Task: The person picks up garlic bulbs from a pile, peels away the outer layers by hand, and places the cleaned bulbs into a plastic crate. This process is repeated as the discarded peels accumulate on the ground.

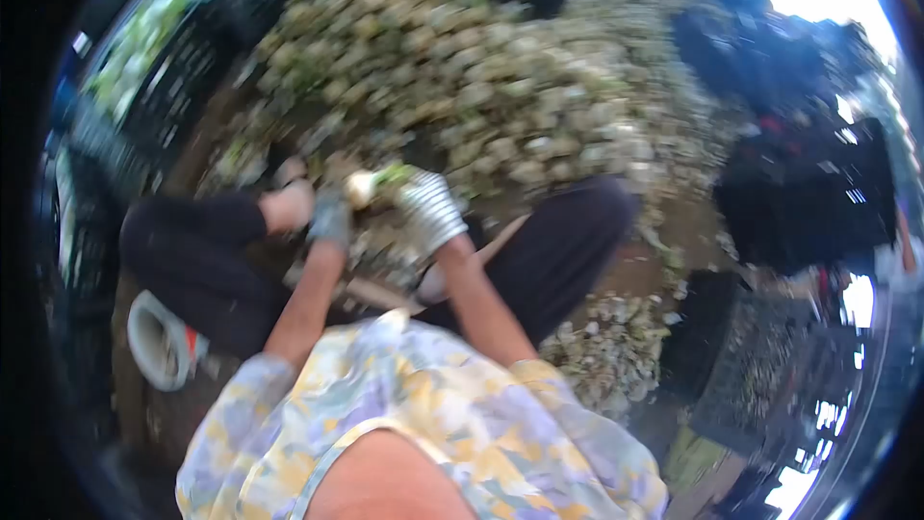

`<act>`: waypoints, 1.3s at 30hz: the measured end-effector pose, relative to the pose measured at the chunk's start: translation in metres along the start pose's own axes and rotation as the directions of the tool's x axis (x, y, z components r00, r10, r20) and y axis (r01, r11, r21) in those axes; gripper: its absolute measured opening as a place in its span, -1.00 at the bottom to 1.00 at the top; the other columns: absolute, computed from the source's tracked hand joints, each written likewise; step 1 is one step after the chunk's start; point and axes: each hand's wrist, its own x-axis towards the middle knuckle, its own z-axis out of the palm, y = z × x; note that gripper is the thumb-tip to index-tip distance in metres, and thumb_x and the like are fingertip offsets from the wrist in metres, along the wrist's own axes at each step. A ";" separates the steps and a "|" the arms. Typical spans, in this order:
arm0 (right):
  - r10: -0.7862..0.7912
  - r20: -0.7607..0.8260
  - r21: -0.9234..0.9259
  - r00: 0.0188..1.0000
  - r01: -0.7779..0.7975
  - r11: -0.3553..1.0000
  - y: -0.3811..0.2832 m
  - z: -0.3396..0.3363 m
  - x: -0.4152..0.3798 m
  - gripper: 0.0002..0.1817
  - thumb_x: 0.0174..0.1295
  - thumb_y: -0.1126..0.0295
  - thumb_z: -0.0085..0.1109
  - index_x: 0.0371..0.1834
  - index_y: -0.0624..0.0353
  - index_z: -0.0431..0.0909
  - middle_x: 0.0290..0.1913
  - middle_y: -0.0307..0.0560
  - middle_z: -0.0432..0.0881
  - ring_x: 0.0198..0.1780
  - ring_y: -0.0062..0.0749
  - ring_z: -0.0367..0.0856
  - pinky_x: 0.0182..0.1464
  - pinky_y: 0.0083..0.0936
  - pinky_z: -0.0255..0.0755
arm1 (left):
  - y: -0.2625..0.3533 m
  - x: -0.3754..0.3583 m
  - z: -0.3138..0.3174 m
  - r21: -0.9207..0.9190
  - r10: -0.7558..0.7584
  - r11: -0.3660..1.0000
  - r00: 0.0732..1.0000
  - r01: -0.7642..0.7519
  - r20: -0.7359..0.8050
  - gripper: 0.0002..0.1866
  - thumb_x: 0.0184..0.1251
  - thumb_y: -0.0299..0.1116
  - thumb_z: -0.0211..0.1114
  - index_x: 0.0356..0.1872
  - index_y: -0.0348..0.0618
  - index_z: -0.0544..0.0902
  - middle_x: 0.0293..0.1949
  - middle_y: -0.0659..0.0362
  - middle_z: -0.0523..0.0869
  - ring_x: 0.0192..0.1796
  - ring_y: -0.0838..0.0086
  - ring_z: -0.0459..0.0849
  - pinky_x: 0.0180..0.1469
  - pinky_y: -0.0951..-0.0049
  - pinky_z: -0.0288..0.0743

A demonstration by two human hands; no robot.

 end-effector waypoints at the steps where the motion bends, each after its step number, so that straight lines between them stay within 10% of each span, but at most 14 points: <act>1: -0.040 -0.021 0.158 0.999 0.043 0.987 0.011 -0.006 0.007 -0.78 0.02 0.48 0.20 -0.21 0.19 0.56 -0.27 -0.21 0.60 -0.29 -0.54 0.55 -0.24 -0.56 0.47 | 0.049 0.004 -0.026 -0.236 -0.005 0.972 0.998 -0.009 -0.061 -0.67 0.29 -0.29 0.00 -0.02 -0.27 0.46 -0.07 0.03 0.53 0.01 0.32 0.48 0.05 0.41 0.35; 5: -0.026 0.018 0.209 1.000 0.021 0.978 -0.023 0.001 -0.013 -0.82 0.09 0.45 0.16 -0.23 0.22 0.58 -0.34 -0.27 0.60 -0.32 -0.63 0.53 -0.27 -0.64 0.45 | 0.111 0.009 -0.031 -0.221 0.181 0.927 0.877 -0.303 -0.445 -0.63 0.21 -0.18 0.18 -0.04 -0.17 0.45 -0.22 0.13 0.52 -0.28 0.43 0.52 -0.21 0.42 0.45; 7: -0.101 0.045 0.020 0.994 0.101 0.995 -0.030 -0.004 -0.014 -0.83 0.09 0.47 0.16 -0.25 0.24 0.59 -0.34 -0.28 0.60 -0.34 -0.67 0.52 -0.30 -0.67 0.45 | 0.092 0.010 -0.033 -0.882 -0.292 0.405 0.948 0.241 0.125 -0.67 0.19 -0.14 0.19 -0.12 -0.12 0.46 -0.34 0.15 0.55 -0.53 0.51 0.51 -0.57 0.51 0.42; 9: -0.074 0.051 0.067 0.996 0.071 0.995 -0.027 -0.009 -0.014 -0.83 0.08 0.46 0.15 -0.25 0.24 0.59 -0.33 -0.27 0.61 -0.34 -0.67 0.51 -0.25 -0.67 0.43 | 0.082 0.025 -0.034 -0.761 -0.571 -0.095 0.591 0.642 0.570 -0.75 0.14 -0.06 0.22 -0.34 0.02 0.54 -0.66 0.26 0.51 -0.75 0.52 0.42 -0.81 0.53 0.25; 11: -0.142 0.164 -0.245 0.976 0.180 0.953 -0.029 -0.010 -0.016 -0.84 0.06 0.48 0.14 -0.28 0.24 0.59 -0.33 -0.31 0.59 -0.32 -0.67 0.49 -0.20 -0.64 0.39 | 0.069 0.014 -0.040 -0.676 -0.319 -0.223 0.602 0.702 0.732 -0.73 0.12 -0.03 0.23 -0.36 0.02 0.58 -0.68 0.27 0.52 -0.78 0.50 0.42 -0.82 0.50 0.27; 15: -0.314 0.108 -0.557 0.943 0.319 0.766 -0.014 -0.015 0.001 -0.79 -0.08 0.55 0.13 -0.30 0.24 0.55 -0.34 -0.18 0.55 -0.26 -0.51 0.47 -0.16 -0.55 0.34 | 0.024 0.021 0.010 -0.826 -0.471 0.138 0.770 0.547 0.431 -0.66 0.20 0.00 0.13 -0.23 -0.05 0.56 -0.51 0.20 0.60 -0.63 0.48 0.53 -0.67 0.50 0.43; 17: -0.346 0.061 -0.517 0.936 0.326 0.792 -0.012 -0.008 0.001 -0.78 -0.07 0.56 0.10 -0.28 0.24 0.54 -0.37 -0.07 0.51 -0.31 -0.36 0.48 -0.18 -0.51 0.33 | 0.058 0.013 0.003 -0.781 -0.225 0.624 0.963 0.023 -0.152 -0.62 0.28 -0.06 0.05 -0.08 -0.14 0.49 -0.32 0.15 0.61 -0.43 0.47 0.59 -0.42 0.53 0.52; 18: -0.438 0.076 -0.622 0.896 0.386 0.681 -0.011 -0.006 0.000 -0.79 -0.08 0.56 0.07 -0.32 0.29 0.52 -0.39 0.01 0.49 -0.32 -0.26 0.48 -0.22 -0.47 0.35 | 0.046 0.016 0.003 -0.979 -0.284 0.028 0.941 0.202 0.186 -0.65 0.33 -0.19 0.03 -0.01 -0.22 0.43 -0.22 0.14 0.57 -0.31 0.47 0.58 -0.24 0.56 0.51; 21: -0.537 0.165 -0.753 0.827 0.458 0.473 -0.007 -0.003 -0.003 -0.77 -0.13 0.54 0.03 -0.34 0.28 0.53 -0.38 0.10 0.47 -0.29 -0.06 0.46 -0.24 -0.34 0.36 | -0.051 0.026 0.056 -0.928 -0.183 0.095 0.922 0.361 0.341 -0.70 0.28 -0.28 0.13 -0.06 -0.23 0.46 -0.27 0.16 0.58 -0.34 0.48 0.58 -0.30 0.58 0.50; 22: -0.526 0.231 -0.804 0.818 0.465 0.371 0.001 -0.005 0.001 -0.74 -0.15 0.53 0.04 -0.31 0.23 0.55 -0.40 0.05 0.47 -0.29 -0.11 0.46 -0.22 -0.35 0.36 | 0.019 0.022 0.027 -0.839 -0.405 0.425 0.901 0.339 0.159 -0.75 0.21 -0.31 0.21 -0.15 -0.19 0.49 -0.29 0.18 0.59 -0.35 0.52 0.58 -0.34 0.57 0.49; 25: -0.415 0.158 -0.837 0.896 0.345 0.425 -0.017 -0.012 0.004 -0.81 -0.17 0.46 0.09 -0.42 0.20 0.58 -0.39 0.08 0.56 -0.30 -0.06 0.52 -0.22 -0.32 0.42 | 0.071 0.016 -0.014 -0.912 -0.484 -0.012 0.796 0.410 0.364 -0.69 0.11 -0.30 0.28 -0.13 -0.15 0.50 -0.27 0.20 0.59 -0.32 0.54 0.59 -0.34 0.52 0.51; 29: -0.645 0.029 -0.857 0.763 0.351 0.376 0.000 -0.040 0.037 -0.86 -0.06 0.59 0.00 -0.44 0.25 0.54 -0.43 0.06 0.55 -0.36 -0.13 0.52 -0.30 -0.38 0.38 | 0.051 0.008 -0.022 -0.850 -0.174 0.427 0.951 0.308 0.257 -0.63 0.24 -0.07 0.12 -0.11 -0.14 0.51 -0.21 0.20 0.58 -0.24 0.48 0.57 -0.32 0.50 0.53; 34: -0.134 0.000 -0.999 0.991 -0.005 -0.037 0.020 -0.035 0.045 -0.56 0.01 0.37 0.15 0.00 0.24 0.40 -0.08 0.23 0.48 -0.06 0.05 0.48 -0.06 -0.33 0.39 | 0.061 0.018 -0.034 -0.911 -0.236 -0.151 0.880 0.385 0.411 -0.62 0.24 -0.08 0.14 -0.05 -0.11 0.49 -0.19 0.18 0.56 -0.20 0.45 0.56 -0.29 0.40 0.58; 39: -0.475 0.096 -0.815 0.875 0.343 0.467 0.001 -0.008 0.019 -0.43 -0.01 0.56 0.12 0.17 0.22 0.28 -0.11 0.04 0.53 -0.12 -0.32 0.53 -0.10 -0.46 0.40 | 0.053 0.019 -0.028 -0.927 -0.379 -0.118 0.847 0.356 0.374 -0.65 0.19 -0.19 0.23 -0.07 -0.14 0.51 -0.25 0.20 0.57 -0.27 0.50 0.55 -0.30 0.46 0.54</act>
